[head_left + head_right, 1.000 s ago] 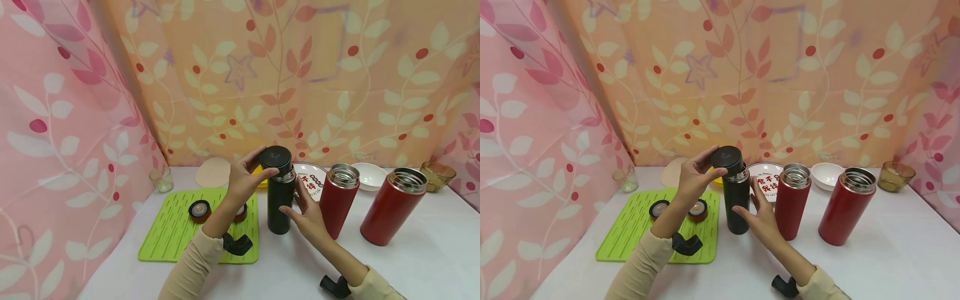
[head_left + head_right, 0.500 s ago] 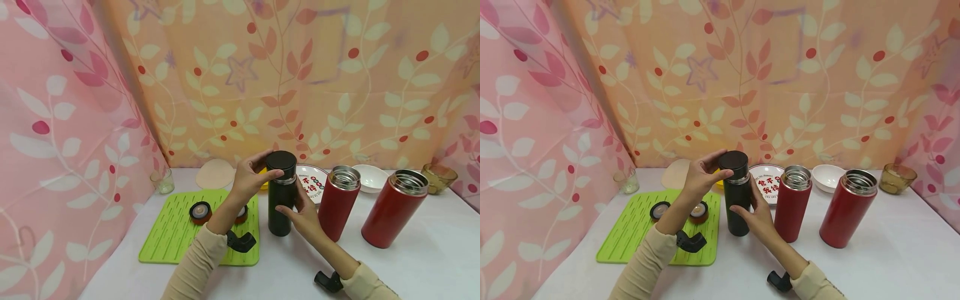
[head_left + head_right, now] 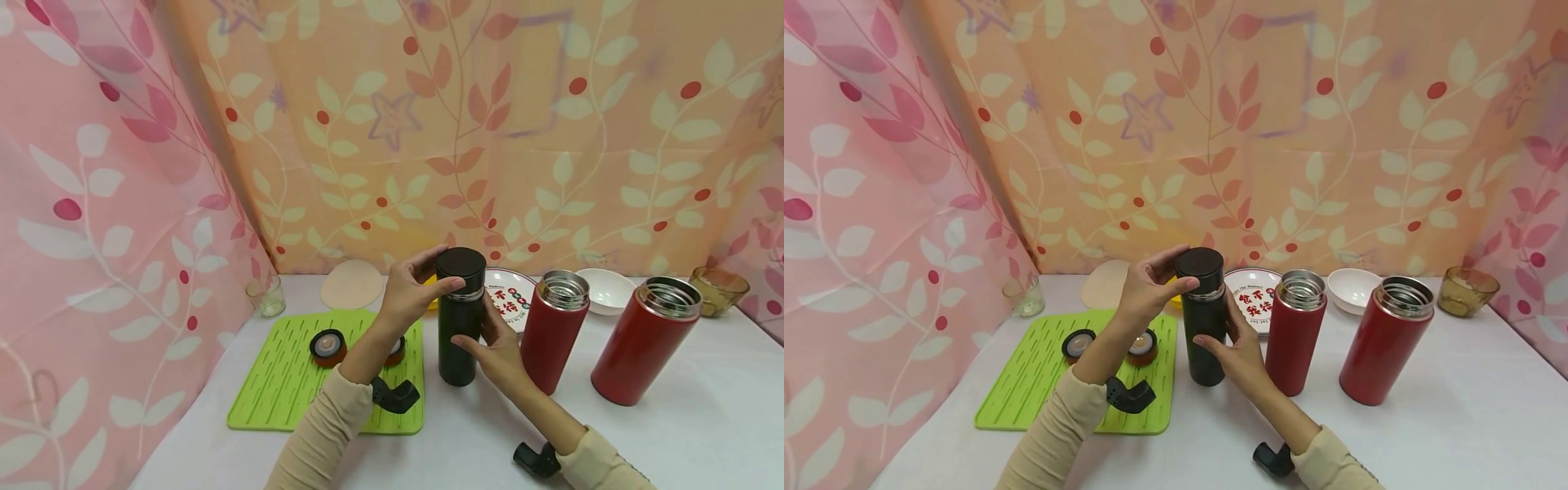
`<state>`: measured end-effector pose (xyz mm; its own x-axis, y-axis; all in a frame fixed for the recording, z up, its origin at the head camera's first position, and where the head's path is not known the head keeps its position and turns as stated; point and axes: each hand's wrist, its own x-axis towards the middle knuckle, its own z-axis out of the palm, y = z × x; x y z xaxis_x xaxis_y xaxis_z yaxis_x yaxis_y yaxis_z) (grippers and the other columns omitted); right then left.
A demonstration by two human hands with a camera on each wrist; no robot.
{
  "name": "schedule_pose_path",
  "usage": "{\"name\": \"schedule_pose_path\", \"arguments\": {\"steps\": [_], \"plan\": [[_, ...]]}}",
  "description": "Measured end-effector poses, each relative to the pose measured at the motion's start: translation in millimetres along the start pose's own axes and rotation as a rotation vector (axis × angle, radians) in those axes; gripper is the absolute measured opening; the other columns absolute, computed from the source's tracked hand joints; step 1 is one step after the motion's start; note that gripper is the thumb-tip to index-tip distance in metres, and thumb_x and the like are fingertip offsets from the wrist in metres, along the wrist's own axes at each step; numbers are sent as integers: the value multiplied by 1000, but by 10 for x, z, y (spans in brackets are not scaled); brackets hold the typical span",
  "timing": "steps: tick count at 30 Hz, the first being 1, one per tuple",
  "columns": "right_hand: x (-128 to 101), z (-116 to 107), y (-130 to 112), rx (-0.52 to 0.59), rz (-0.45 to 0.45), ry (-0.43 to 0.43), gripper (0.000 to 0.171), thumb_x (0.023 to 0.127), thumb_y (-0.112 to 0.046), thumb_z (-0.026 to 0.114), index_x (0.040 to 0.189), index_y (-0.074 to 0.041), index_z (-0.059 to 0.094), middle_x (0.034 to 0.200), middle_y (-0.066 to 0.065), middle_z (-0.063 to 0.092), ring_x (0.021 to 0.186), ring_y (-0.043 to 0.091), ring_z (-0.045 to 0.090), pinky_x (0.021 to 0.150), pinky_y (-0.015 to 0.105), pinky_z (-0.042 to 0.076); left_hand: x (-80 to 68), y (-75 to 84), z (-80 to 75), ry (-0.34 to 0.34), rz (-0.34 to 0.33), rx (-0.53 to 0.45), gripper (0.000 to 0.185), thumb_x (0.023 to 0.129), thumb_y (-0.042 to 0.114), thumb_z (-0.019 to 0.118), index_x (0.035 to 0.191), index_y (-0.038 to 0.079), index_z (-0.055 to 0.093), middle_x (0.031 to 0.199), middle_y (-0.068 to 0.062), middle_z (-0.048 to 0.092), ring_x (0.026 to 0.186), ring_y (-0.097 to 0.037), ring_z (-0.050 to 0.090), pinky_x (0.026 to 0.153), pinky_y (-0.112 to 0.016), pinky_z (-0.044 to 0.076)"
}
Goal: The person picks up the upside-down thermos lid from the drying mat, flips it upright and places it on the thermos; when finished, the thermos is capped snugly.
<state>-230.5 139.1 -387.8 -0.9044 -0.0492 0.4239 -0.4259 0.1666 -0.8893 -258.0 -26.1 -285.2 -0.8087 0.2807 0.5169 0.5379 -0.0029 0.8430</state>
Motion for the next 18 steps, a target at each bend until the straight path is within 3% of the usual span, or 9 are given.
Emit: {"name": "schedule_pose_path", "arguments": {"steps": [12, 18], "plan": [[14, -13, 2, -71, -25, -8, 90, 78, -20, 73, 145, -40, 15, 148, 3, 33, 132, 28, 38, 103, 46, 34, -11, 40, 17, 25, -9, 43, 58, 74, 26, 75, 124, 7, 57, 120, -9, 62, 110, -17, 60, 96, -28, 47], [19, -12, 11, -62, -25, -11, 89, 79, -19, 72, 145, -39, 16, 148, 4, 34, 132, 27, 38, 103, 43, 34, -11, 42, 68, 49, 16, 28, 53, 75, 13, 75, 123, 2, 56, 118, -14, 62, 107, -22, 61, 96, -29, 47]]}}
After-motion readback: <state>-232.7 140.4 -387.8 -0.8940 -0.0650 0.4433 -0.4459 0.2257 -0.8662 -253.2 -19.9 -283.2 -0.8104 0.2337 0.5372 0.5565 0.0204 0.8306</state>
